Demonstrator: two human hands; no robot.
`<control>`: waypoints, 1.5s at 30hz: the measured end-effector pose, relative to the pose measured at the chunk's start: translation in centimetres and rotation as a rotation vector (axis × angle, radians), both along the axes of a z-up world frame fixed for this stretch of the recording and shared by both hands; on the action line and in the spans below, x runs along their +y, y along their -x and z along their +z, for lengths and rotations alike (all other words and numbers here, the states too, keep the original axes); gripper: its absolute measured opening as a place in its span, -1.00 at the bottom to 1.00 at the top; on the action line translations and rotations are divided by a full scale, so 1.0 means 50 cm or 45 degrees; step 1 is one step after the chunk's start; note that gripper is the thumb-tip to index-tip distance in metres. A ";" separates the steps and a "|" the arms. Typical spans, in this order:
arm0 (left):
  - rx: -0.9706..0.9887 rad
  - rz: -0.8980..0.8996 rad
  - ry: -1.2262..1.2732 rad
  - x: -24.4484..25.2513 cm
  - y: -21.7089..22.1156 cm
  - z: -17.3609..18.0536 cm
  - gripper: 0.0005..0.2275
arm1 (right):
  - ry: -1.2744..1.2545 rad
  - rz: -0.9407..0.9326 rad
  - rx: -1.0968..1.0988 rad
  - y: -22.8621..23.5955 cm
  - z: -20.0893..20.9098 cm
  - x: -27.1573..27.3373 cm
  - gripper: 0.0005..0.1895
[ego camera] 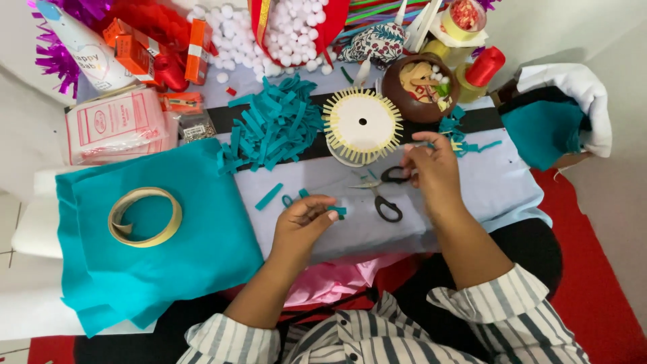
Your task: Applying a decorative fabric border to a circular handicraft base by cutting and placing small fabric strips.
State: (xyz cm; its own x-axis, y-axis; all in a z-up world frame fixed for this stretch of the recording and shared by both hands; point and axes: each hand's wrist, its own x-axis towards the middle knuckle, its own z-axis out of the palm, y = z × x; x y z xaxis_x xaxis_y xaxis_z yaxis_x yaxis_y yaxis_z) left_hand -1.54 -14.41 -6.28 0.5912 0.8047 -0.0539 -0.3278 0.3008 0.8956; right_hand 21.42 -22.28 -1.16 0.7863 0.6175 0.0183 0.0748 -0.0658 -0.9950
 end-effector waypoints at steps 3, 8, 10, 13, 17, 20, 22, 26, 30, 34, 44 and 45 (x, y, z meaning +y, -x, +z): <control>0.004 -0.004 -0.005 0.001 -0.003 0.002 -0.76 | 0.176 -0.039 0.169 -0.036 0.026 0.008 -0.71; 0.026 -0.014 -0.024 -0.001 -0.002 0.004 -0.79 | 0.250 -0.012 0.288 -0.056 0.020 0.018 -0.78; 0.051 -0.015 -0.030 -0.001 -0.001 0.005 -0.78 | 0.248 -0.004 0.252 -0.064 0.009 0.024 -0.84; 0.078 -0.018 -0.017 -0.005 0.003 0.033 -0.80 | 0.266 0.019 0.265 -0.063 0.016 0.025 -0.81; 0.081 -0.032 -0.032 -0.005 0.000 0.026 -0.80 | 0.288 0.033 0.279 -0.059 0.025 0.024 -0.82; 0.086 -0.036 -0.036 -0.006 0.002 0.032 -0.81 | 0.254 0.017 0.267 -0.064 0.015 0.024 -0.83; 0.075 -0.033 -0.068 -0.004 0.002 0.023 -0.80 | 0.224 -0.006 0.297 -0.056 0.022 0.023 -0.87; 0.014 -0.016 -0.085 -0.004 -0.003 0.008 -0.78 | 0.175 0.024 0.343 -0.051 0.031 0.020 -0.90; 0.021 -0.028 -0.060 -0.005 -0.002 0.025 -0.79 | 0.087 0.037 0.428 -0.050 0.028 0.023 -0.89; 0.039 -0.033 -0.067 -0.010 -0.001 0.034 -0.81 | 0.017 0.055 0.550 -0.041 0.032 0.023 -0.89; 0.039 -0.024 -0.064 -0.011 -0.001 0.031 -0.80 | -0.108 -0.029 0.307 -0.030 -0.006 0.029 -0.88; 0.029 -0.035 -0.072 -0.011 -0.001 0.028 -0.81 | -0.123 -0.038 0.280 -0.029 -0.010 0.030 -0.87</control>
